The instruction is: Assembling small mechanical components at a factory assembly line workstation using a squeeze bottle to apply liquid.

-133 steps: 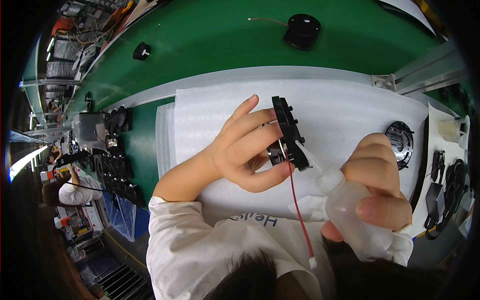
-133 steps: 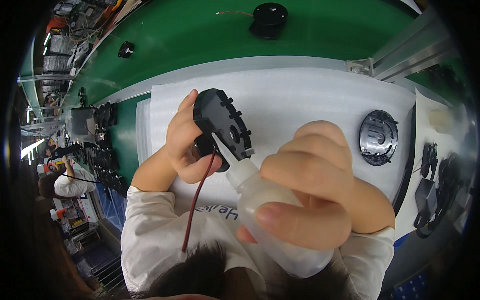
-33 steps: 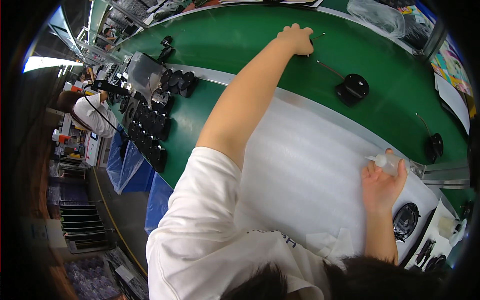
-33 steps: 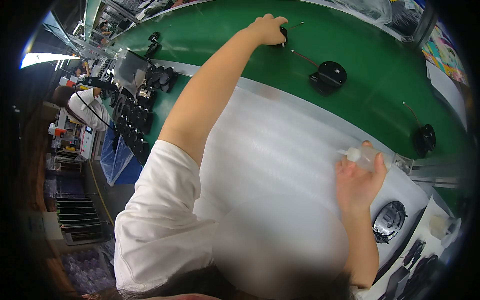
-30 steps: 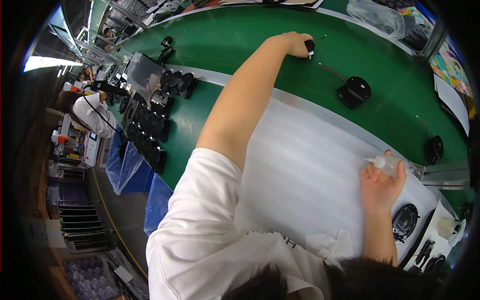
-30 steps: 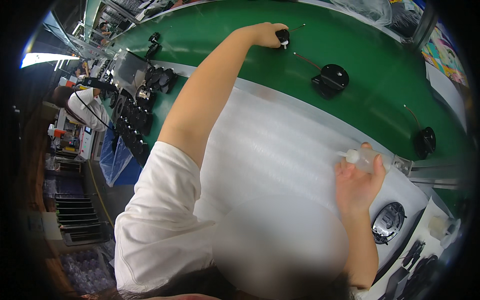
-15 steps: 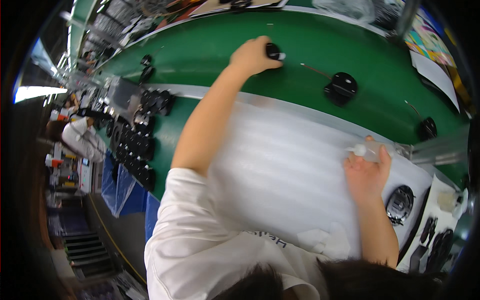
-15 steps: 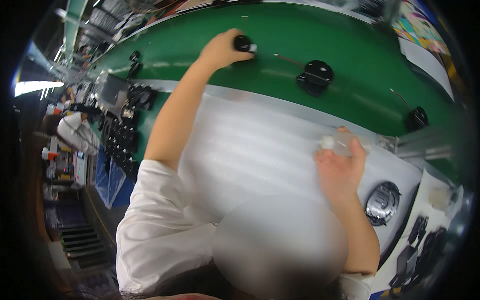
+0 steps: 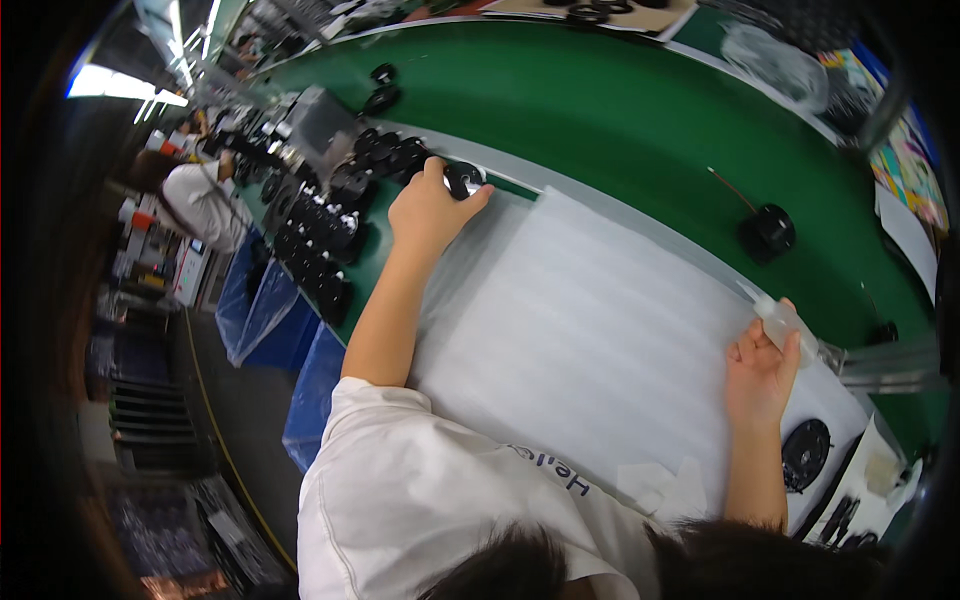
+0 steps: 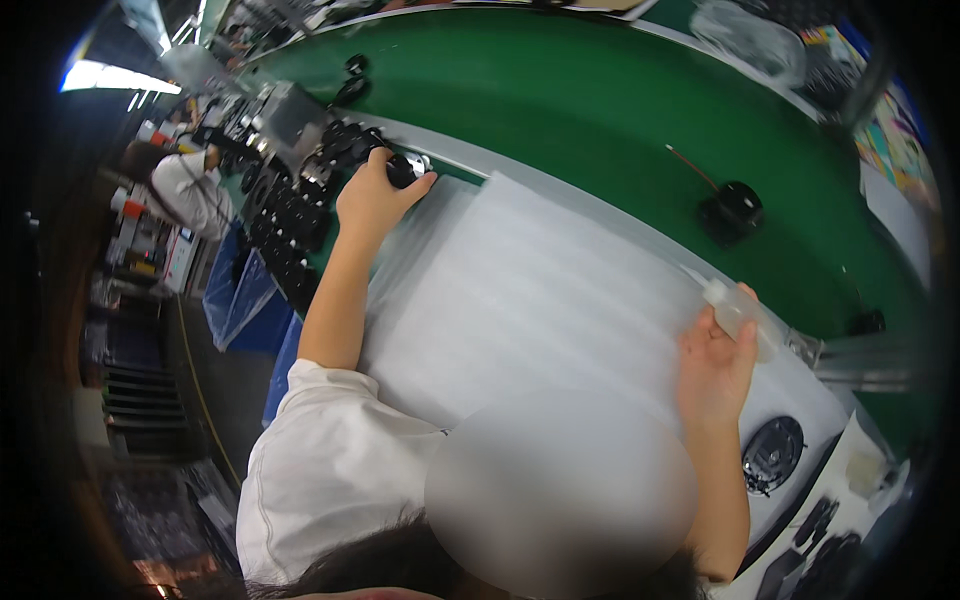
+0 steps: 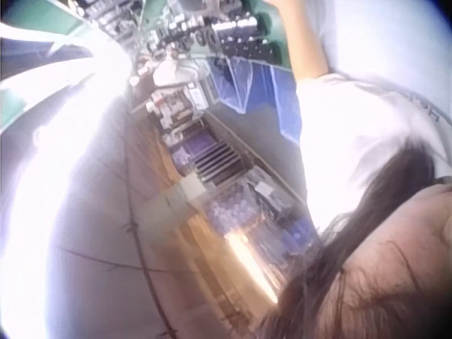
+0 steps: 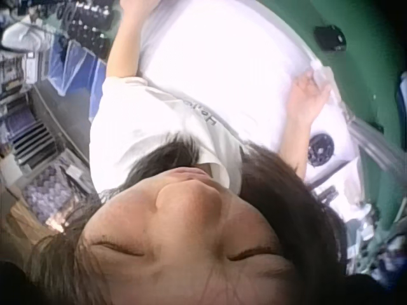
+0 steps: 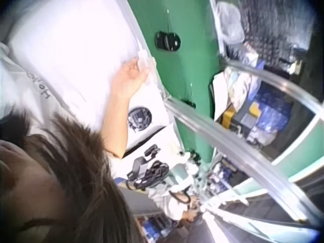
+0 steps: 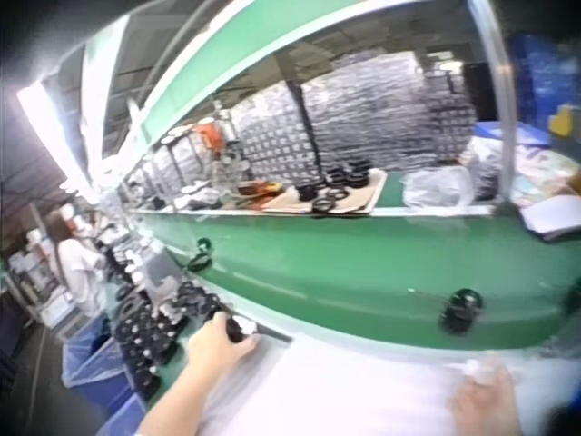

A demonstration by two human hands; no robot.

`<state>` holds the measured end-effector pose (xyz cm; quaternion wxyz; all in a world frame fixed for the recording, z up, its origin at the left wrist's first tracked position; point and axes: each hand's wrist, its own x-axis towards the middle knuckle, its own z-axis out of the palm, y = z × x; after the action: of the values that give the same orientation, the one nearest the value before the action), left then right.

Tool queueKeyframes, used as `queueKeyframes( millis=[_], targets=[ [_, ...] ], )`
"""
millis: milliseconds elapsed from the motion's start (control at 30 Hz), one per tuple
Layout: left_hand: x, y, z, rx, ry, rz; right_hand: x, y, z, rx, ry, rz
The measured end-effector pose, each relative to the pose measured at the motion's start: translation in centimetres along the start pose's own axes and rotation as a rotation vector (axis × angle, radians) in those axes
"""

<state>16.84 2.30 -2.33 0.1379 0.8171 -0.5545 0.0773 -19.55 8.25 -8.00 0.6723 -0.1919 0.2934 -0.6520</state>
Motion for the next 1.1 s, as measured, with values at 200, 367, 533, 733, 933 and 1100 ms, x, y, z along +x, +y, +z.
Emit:
queueKeyframes(
  millis=[200, 367, 533, 733, 933, 1100],
  targets=[
    [1.2, -4.2, 0.7, 0.184, 0.001, -0.265, 0.1, 0.0, 0.1, -0.036, -0.043, -0.007],
    [1.5, -5.9, 0.8, 0.214, 0.037, -0.369, 0.1, 0.0, 0.4, -0.147, -0.027, -0.040],
    [2.4, -8.3, 1.5, 0.202, -0.010, -0.441, 0.2, -0.2, 0.9, -0.154, -0.040, -0.029],
    [2.9, -8.8, 1.8, 0.155, -0.045, -0.495, 0.2, -0.2, 0.5, -0.110, -0.036, -0.018],
    [2.8, -9.1, 1.8, 0.155, -0.039, -0.517, 0.1, -0.4, 0.7, -0.109, -0.044, -0.014],
    [2.7, -8.5, 1.5, 0.112, -0.104, -0.547, 0.2, -0.4, 0.4, -0.098, -0.058, -0.016]
  ],
)
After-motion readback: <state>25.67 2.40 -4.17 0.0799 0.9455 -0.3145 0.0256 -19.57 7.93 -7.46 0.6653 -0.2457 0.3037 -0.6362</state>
